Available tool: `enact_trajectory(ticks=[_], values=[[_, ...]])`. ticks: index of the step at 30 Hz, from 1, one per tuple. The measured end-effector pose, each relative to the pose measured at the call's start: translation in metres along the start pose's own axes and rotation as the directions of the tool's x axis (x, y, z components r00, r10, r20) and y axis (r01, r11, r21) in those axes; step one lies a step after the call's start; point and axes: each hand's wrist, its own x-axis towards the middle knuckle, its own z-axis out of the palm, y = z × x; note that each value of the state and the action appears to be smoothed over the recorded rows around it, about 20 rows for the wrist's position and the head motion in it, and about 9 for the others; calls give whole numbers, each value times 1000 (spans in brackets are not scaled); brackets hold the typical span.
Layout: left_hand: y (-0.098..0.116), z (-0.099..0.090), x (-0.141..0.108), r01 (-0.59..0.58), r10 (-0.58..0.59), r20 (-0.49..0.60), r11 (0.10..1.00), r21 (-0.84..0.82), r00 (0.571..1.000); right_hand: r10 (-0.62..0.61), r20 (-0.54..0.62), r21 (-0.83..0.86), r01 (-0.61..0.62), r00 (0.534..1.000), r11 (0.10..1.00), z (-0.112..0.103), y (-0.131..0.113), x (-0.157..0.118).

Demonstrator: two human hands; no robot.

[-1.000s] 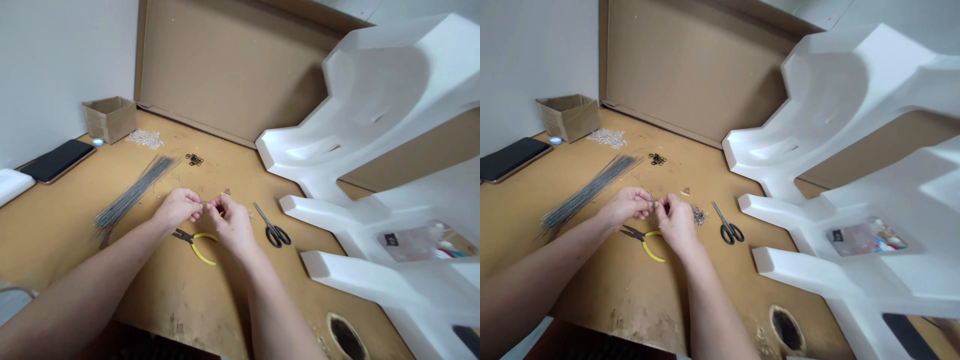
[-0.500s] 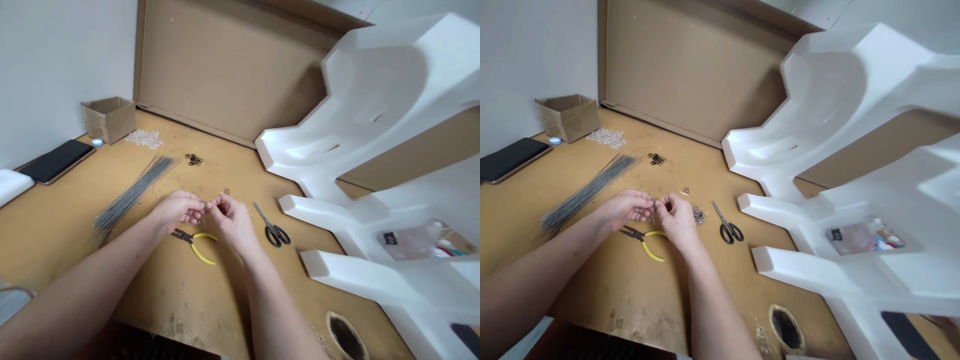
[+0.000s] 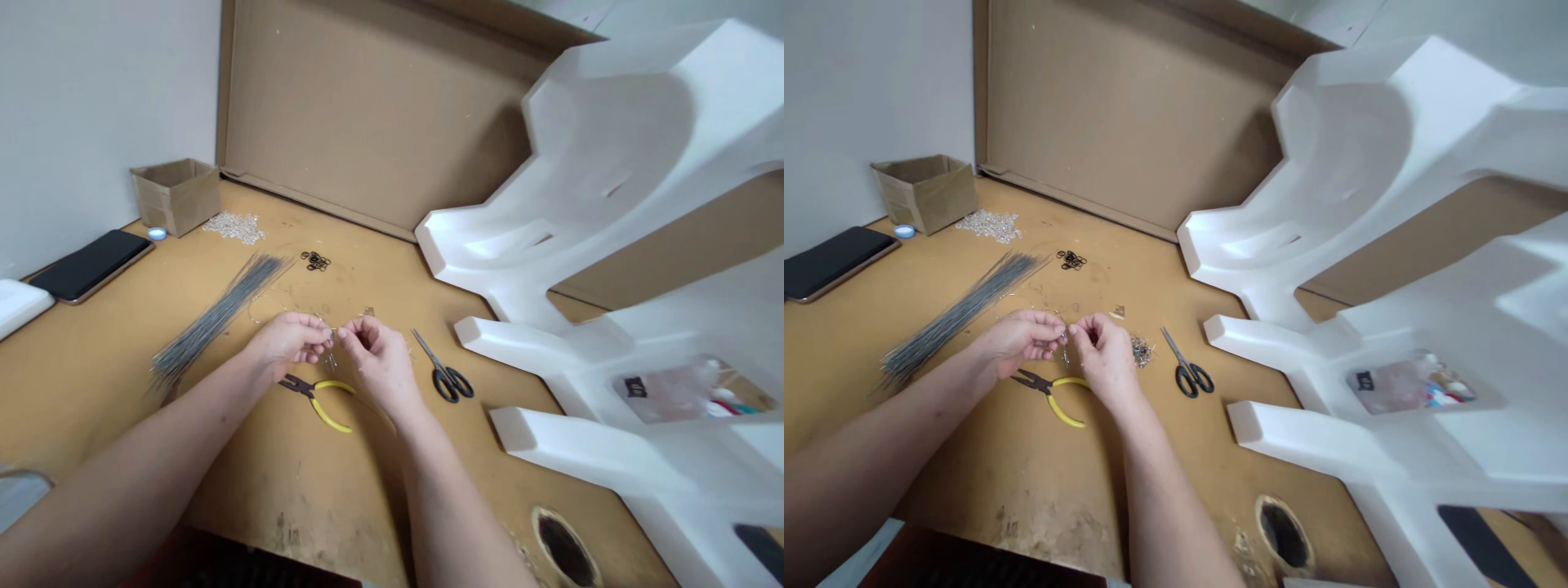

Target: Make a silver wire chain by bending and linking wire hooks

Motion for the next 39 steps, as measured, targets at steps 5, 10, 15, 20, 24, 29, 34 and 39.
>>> enact_trajectory(ticks=[5, 10, 15, 20, 24, 29, 34, 39], values=[[-2, 1, 0, -13, 13, 1, 1000, -24, 1000, 15, 0, 29, -15, 1000, 999, 1, 2, 0], [-3, 4, -1, -35, 34, -43, 999, -22, 999, 65, 6, 83, -65, 998, 994, 2, 2, 0], [-3, 5, 0, -65, 64, -105, 998, -8, 992, 108, 47, 194, -115, 993, 974, 2, -1, 1], [-3, 5, 2, -103, 100, -146, 995, -15, 984, 141, 99, 282, -164, 985, 945, 2, -1, 0], [-3, 5, 2, -100, 96, -145, 995, -24, 985, 144, 86, 318, -164, 986, 934, 2, -1, 1], [-4, 5, 3, -113, 108, -134, 993, -29, 985, 151, 119, 397, -186, 981, 899, 2, -1, 2], [-5, 5, 3, -141, 135, -138, 989, -36, 981, 158, 130, 443, -200, 979, 874, 2, -1, 1], [-6, 3, 3, -162, 153, -139, 985, -53, 978, 165, 111, 428, -197, 980, 882, 3, -1, -1]])
